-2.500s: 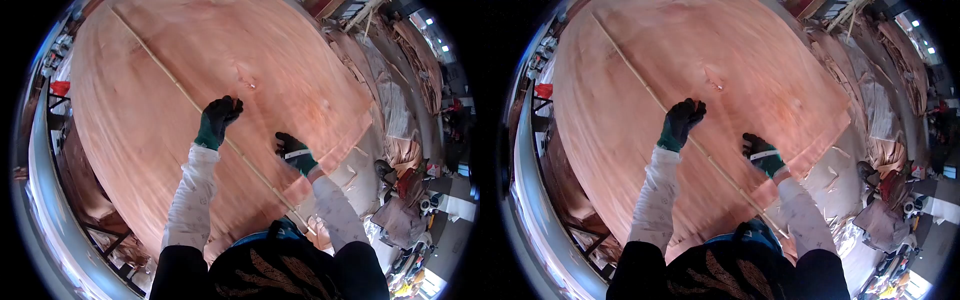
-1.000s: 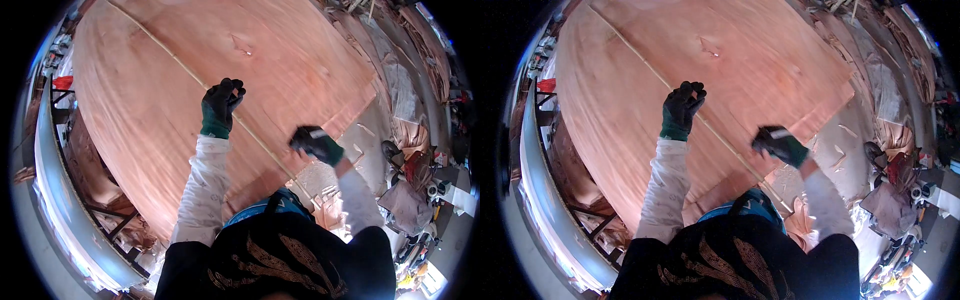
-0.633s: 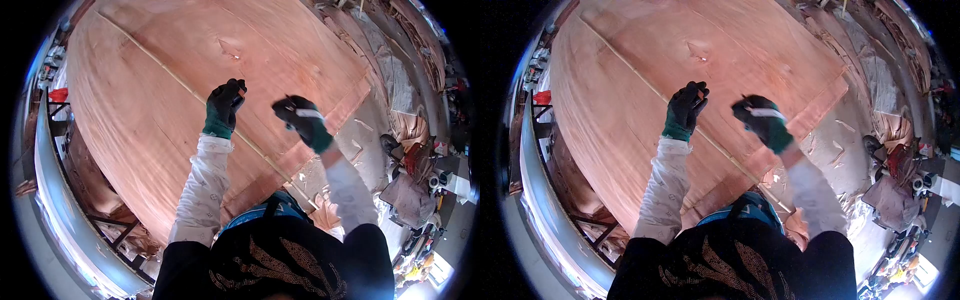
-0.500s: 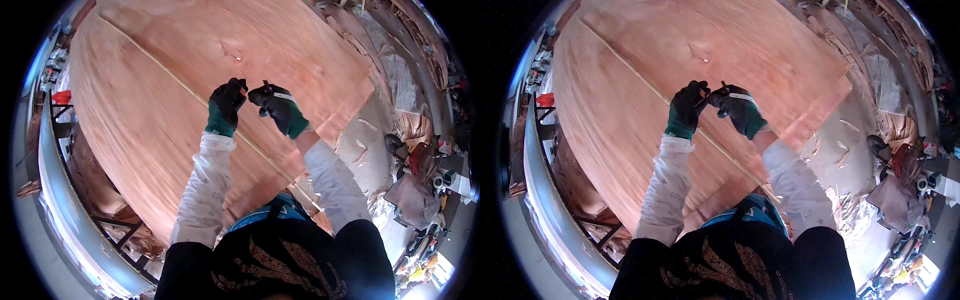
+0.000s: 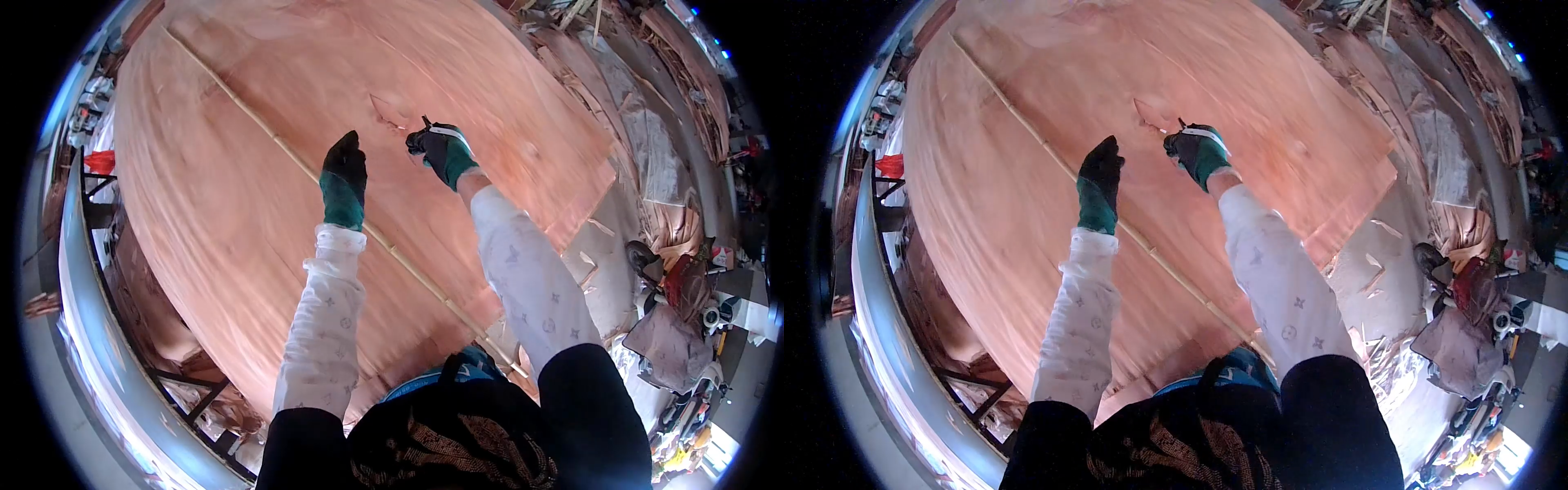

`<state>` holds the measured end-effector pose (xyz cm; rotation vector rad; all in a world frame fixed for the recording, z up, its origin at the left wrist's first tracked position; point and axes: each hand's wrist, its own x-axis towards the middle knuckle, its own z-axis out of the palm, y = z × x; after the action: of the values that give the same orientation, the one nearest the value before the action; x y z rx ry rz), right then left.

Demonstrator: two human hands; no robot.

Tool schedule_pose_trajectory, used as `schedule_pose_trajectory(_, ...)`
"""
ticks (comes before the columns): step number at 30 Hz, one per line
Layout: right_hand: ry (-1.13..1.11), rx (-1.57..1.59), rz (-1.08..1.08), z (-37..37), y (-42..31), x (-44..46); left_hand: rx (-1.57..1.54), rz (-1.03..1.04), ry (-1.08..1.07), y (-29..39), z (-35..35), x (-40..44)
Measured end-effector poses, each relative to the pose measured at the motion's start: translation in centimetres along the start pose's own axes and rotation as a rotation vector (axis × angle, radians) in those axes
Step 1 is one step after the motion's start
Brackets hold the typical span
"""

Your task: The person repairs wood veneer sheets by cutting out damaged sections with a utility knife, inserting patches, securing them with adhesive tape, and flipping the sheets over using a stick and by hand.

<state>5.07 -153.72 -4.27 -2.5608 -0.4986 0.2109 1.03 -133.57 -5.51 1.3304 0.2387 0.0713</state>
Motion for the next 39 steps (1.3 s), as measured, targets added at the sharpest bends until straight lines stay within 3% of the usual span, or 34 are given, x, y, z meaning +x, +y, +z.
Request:
schedule_pose_trajectory(1,-0.040,-0.056,0.027,-0.4,-0.1,0.8,0.163,0.053,-0.042,0.5,-0.2,-0.3)
schedule_pose_trajectory(3,-0.087,-0.019,0.139,0.6,1.1,2.9,0.219,-0.037,-0.117,1.3,-0.2,-0.3)
schedule_pose_trajectory(6,-0.027,0.205,0.341,1.6,1.4,4.5,0.639,0.435,-0.115,-0.3,0.4,1.1)
schedule_pose_trajectory(8,-0.125,0.065,0.375,1.6,1.1,5.3,1.228,0.771,-0.175,0.1,0.9,1.8)
schedule_pose_trajectory(9,-0.175,-0.006,0.393,1.6,1.0,5.5,1.220,0.720,-0.235,-0.2,1.2,2.4)
schedule_pose_trajectory(12,-0.094,-0.320,0.106,3.7,2.8,5.6,1.450,0.776,-0.367,-1.6,2.5,3.9)
schedule_pose_trajectory(14,-0.156,-0.182,0.148,3.3,2.8,5.3,1.605,0.656,-0.446,-3.0,2.7,4.5)
schedule_pose_trajectory(16,-0.052,0.328,0.294,2.9,2.2,3.5,1.668,0.618,-0.477,-3.8,2.3,4.7)
schedule_pose_trajectory(18,0.236,1.193,0.515,1.1,-0.7,-3.1,1.815,0.529,-0.488,-4.1,3.0,4.8)
schedule_pose_trajectory(20,0.174,1.478,0.375,1.2,0.2,-10.2,1.917,0.421,-0.515,-3.9,3.8,4.4)
schedule_pose_trajectory(21,0.021,1.039,0.544,-0.7,-1.8,-13.5,1.950,0.363,-0.534,-3.4,4.3,4.3)
schedule_pose_trajectory(22,0.088,1.748,0.373,1.4,-0.5,-18.4,1.983,0.307,-0.549,-2.8,4.8,4.1)
schedule_pose_trajectory(23,0.106,1.226,0.259,2.9,-0.6,-22.2,1.960,0.327,-0.538,-3.6,4.8,4.5)
schedule_pose_trajectory(25,0.073,0.494,0.142,2.2,-2.4,-27.6,1.918,0.374,-0.516,-5.3,4.0,5.5)
schedule_pose_trajectory(26,0.025,0.285,0.138,1.3,-3.3,-30.0,1.845,0.278,-0.600,-4.5,3.8,6.2)
schedule_pose_trajectory(28,0.057,0.191,0.168,-0.1,-5.0,-33.2,1.684,0.087,-0.741,-0.3,3.9,7.0)
schedule_pose_trajectory(29,0.136,0.122,0.092,0.2,-4.8,-34.9,1.658,0.088,-0.626,0.9,3.7,7.0)
schedule_pose_trajectory(30,0.113,0.219,0.239,0.0,-5.1,-36.2,1.381,0.478,-0.476,-0.4,1.4,8.1)
schedule_pose_trajectory(32,-0.074,0.265,0.381,-0.2,-4.8,-38.2,1.011,0.690,-0.346,5.4,1.2,2.9)
schedule_pose_trajectory(33,-0.092,0.229,0.336,0.5,-4.3,-39.3,0.995,0.789,-0.295,6.5,0.2,0.7)
schedule_pose_trajectory(36,-0.145,0.118,0.152,4.2,-2.3,-41.0,1.051,0.436,-0.225,9.2,-5.5,-9.7)
schedule_pose_trajectory(38,-0.224,0.157,0.005,6.2,-0.8,-41.5,1.087,0.433,-0.157,9.6,-10.5,-16.9)
schedule_pose_trajectory(39,-0.250,0.135,-0.010,6.8,-0.6,-41.3,0.866,0.222,-0.141,9.6,-13.5,-20.7)
